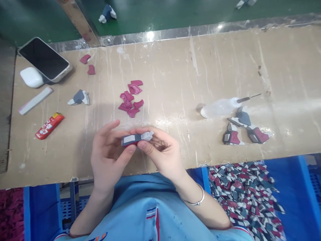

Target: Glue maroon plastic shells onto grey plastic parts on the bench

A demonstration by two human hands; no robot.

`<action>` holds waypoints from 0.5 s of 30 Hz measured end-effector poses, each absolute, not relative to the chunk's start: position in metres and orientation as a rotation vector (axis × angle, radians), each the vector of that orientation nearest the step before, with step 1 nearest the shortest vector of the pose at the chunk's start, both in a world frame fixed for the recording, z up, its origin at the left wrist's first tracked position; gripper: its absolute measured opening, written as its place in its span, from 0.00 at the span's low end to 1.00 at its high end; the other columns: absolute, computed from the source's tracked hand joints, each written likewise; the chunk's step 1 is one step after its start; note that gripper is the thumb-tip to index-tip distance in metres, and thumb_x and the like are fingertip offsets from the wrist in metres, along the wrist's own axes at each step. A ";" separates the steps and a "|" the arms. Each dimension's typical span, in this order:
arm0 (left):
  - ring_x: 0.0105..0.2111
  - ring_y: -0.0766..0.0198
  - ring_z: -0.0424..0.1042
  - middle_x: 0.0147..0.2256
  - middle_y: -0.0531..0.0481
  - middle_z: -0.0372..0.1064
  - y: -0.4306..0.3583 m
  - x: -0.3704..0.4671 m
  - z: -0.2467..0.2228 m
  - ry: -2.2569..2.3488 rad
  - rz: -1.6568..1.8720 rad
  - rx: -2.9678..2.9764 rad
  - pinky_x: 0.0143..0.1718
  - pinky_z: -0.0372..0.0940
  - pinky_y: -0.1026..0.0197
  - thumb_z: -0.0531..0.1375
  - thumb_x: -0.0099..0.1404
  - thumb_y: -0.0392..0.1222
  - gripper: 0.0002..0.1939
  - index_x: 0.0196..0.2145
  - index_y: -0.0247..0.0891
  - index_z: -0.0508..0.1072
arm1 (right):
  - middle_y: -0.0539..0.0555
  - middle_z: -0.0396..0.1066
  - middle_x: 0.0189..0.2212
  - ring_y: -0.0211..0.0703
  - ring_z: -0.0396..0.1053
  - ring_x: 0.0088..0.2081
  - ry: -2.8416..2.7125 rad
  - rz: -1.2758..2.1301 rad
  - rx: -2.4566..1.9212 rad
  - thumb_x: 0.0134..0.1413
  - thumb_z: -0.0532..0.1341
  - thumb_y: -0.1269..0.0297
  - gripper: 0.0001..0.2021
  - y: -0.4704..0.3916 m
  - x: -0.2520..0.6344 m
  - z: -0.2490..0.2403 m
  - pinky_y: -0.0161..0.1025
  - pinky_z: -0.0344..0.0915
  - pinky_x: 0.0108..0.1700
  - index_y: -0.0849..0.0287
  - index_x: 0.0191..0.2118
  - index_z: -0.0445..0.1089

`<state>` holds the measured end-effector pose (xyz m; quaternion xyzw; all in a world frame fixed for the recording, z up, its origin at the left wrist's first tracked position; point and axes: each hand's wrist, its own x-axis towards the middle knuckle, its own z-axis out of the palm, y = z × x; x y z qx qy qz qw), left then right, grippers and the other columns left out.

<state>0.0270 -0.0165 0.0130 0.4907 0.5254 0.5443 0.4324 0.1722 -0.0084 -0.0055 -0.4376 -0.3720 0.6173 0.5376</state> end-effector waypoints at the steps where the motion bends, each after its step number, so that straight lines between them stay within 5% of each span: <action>1: 0.44 0.62 0.86 0.41 0.55 0.85 -0.018 0.029 0.013 1.297 1.378 1.183 0.51 0.79 0.62 0.76 0.65 0.35 0.26 0.57 0.45 0.75 | 0.55 0.88 0.44 0.53 0.88 0.46 -0.892 1.435 -1.048 0.60 0.76 0.45 0.17 -0.010 0.171 -0.005 0.48 0.88 0.50 0.51 0.45 0.82; 6: 0.43 0.64 0.87 0.39 0.56 0.84 -0.025 0.033 0.013 1.256 1.492 1.098 0.50 0.79 0.64 0.77 0.64 0.32 0.23 0.48 0.45 0.71 | 0.54 0.88 0.39 0.53 0.88 0.42 -0.936 1.379 -1.040 0.62 0.75 0.47 0.15 -0.014 0.166 -0.002 0.48 0.88 0.47 0.50 0.44 0.80; 15: 0.43 0.61 0.85 0.41 0.49 0.83 -0.011 0.012 0.018 1.124 1.102 0.960 0.44 0.79 0.64 0.77 0.66 0.49 0.17 0.43 0.41 0.77 | 0.54 0.87 0.39 0.49 0.87 0.39 -0.963 1.369 -1.065 0.59 0.77 0.46 0.15 -0.009 0.170 -0.006 0.43 0.85 0.40 0.51 0.43 0.84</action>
